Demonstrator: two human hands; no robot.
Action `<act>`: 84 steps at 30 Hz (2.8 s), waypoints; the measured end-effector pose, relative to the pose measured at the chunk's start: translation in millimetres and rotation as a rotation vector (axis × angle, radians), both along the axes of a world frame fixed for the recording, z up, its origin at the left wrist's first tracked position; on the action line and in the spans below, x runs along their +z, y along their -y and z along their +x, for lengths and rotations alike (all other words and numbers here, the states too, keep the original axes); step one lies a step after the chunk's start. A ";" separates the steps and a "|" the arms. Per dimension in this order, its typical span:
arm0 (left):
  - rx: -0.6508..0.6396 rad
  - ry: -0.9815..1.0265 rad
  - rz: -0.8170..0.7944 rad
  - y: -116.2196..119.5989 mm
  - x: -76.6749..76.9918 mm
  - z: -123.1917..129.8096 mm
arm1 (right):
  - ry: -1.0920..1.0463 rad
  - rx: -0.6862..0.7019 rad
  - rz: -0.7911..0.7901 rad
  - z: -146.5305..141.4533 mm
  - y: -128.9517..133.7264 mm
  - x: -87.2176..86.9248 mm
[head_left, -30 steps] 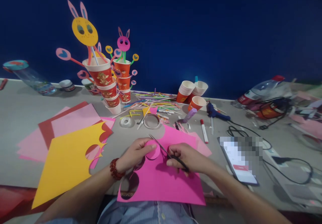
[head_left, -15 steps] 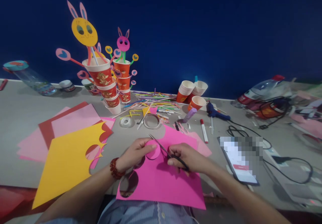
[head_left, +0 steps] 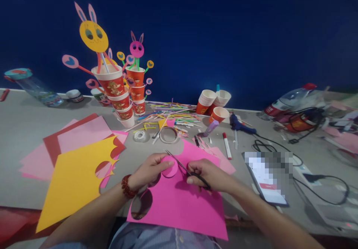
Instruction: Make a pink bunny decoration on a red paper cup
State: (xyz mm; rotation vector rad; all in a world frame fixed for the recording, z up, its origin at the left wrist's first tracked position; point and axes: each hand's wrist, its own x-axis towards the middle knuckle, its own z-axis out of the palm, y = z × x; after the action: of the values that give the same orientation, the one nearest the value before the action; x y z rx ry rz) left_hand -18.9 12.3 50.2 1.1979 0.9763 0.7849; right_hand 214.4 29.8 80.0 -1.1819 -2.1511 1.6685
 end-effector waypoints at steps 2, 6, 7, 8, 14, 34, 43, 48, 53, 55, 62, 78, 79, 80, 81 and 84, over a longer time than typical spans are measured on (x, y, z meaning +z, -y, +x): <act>-0.036 -0.014 -0.020 0.2 0.0 -0.9 | -0.004 0.014 0.014 1.3 -0.8 -2.5; -0.065 -0.040 -0.071 0.4 4.3 -1.4 | 0.001 0.019 -0.002 3.1 -1.1 -6.5; -0.063 -0.038 -0.064 0.3 5.3 -1.3 | 0.002 0.018 -0.004 3.3 -1.0 -7.1; -0.062 -0.034 -0.049 0.0 6.1 -1.2 | 0.002 0.018 -0.005 3.3 -1.0 -7.5; -0.071 -0.043 -0.032 -0.5 7.1 -1.7 | 0.003 0.016 0.043 4.0 -2.0 -8.1; -0.057 -0.050 0.083 -5.7 -0.1 -3.2 | -0.001 -0.026 -0.014 1.3 0.0 -4.5; -0.088 -0.097 0.134 -4.9 -1.0 -5.5 | 0.002 -0.026 -0.026 0.5 0.3 -3.8; -0.103 -0.127 0.109 -5.1 -2.1 -6.7 | -0.005 -0.019 -0.023 1.2 -0.2 -3.3; -0.104 -0.130 0.112 -4.6 1.8 -6.8 | -0.026 -0.010 -0.010 3.3 -0.6 -6.5; -0.104 -0.126 0.115 -4.3 2.3 -6.7 | -0.043 -0.010 -0.039 4.1 -0.3 -8.0; -0.091 -0.127 0.098 -4.2 3.2 -6.4 | -0.047 -0.016 -0.032 3.3 0.4 -7.2; -0.093 -0.154 0.104 -6.1 4.7 -9.5 | -0.061 -0.024 -0.040 1.9 -0.9 -5.9; -0.091 -0.156 0.103 -6.1 4.6 -9.6 | -0.061 -0.022 -0.034 1.7 -1.0 -5.6; -0.087 -0.155 0.102 -6.2 4.3 -9.6 | -0.060 -0.022 -0.030 1.7 -1.1 -5.3; -0.082 -0.152 0.103 -6.4 4.0 -9.6 | -0.058 -0.021 -0.030 1.7 -1.2 -5.2; -0.080 -0.136 0.118 -7.1 3.2 -9.0 | -0.050 -0.025 -0.037 2.3 -1.7 -5.5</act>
State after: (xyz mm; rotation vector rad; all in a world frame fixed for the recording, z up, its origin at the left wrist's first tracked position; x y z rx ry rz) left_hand -28.0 19.3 53.4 1.3987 0.9975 0.7130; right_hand 216.7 31.5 74.5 -1.1586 -2.0763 1.7157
